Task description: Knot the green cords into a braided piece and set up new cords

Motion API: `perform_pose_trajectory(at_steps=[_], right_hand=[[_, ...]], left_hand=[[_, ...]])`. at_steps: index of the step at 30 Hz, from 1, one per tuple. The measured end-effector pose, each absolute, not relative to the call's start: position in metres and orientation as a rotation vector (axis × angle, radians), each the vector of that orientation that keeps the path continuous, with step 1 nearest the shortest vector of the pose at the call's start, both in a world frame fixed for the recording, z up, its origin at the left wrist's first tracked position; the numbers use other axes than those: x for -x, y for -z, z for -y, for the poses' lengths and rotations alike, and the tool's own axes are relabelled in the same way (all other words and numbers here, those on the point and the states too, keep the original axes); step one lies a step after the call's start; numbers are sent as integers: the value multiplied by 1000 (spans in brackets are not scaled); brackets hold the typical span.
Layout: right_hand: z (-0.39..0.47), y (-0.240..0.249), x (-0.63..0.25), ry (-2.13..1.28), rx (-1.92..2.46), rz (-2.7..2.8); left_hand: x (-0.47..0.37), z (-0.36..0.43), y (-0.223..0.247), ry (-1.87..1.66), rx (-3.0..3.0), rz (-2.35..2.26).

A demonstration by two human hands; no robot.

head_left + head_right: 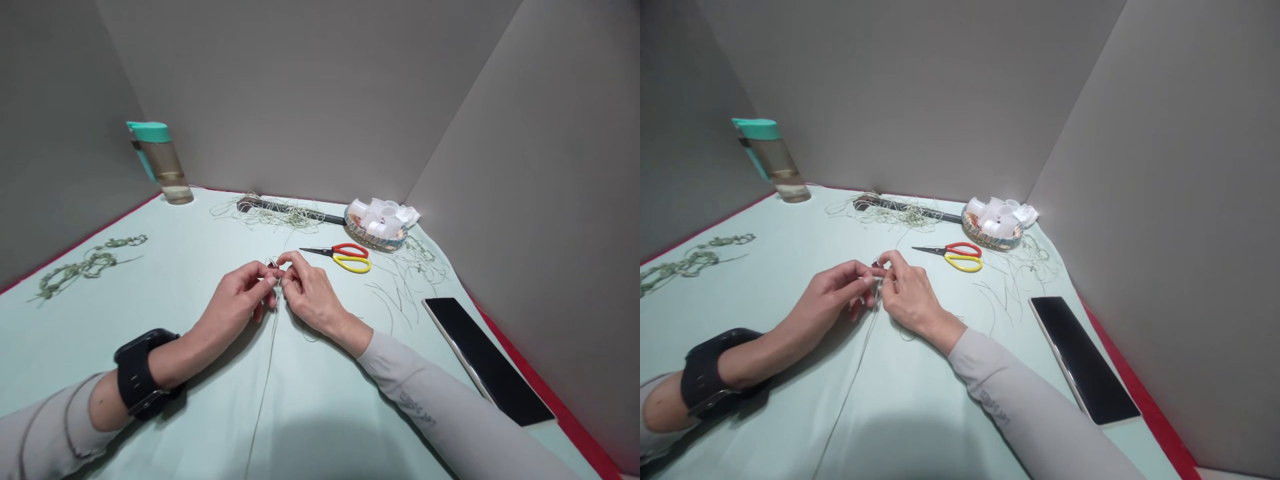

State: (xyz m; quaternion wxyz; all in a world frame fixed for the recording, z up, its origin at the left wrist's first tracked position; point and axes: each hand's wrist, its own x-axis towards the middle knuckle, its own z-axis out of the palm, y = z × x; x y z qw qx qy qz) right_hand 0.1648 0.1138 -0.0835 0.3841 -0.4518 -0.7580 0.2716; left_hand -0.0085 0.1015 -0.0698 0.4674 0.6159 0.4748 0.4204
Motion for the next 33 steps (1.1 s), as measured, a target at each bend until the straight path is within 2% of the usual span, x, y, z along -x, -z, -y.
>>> perform_pose_trajectory(at_steps=[18,33], right_hand=[[-113,85,-166,-694,1092,1949],[-114,80,-168,-870,1156,1842]], left_hand=[[10,-104,70,-886,-1732,-1183],[16,-113,75,-958,-1836,-1218]])
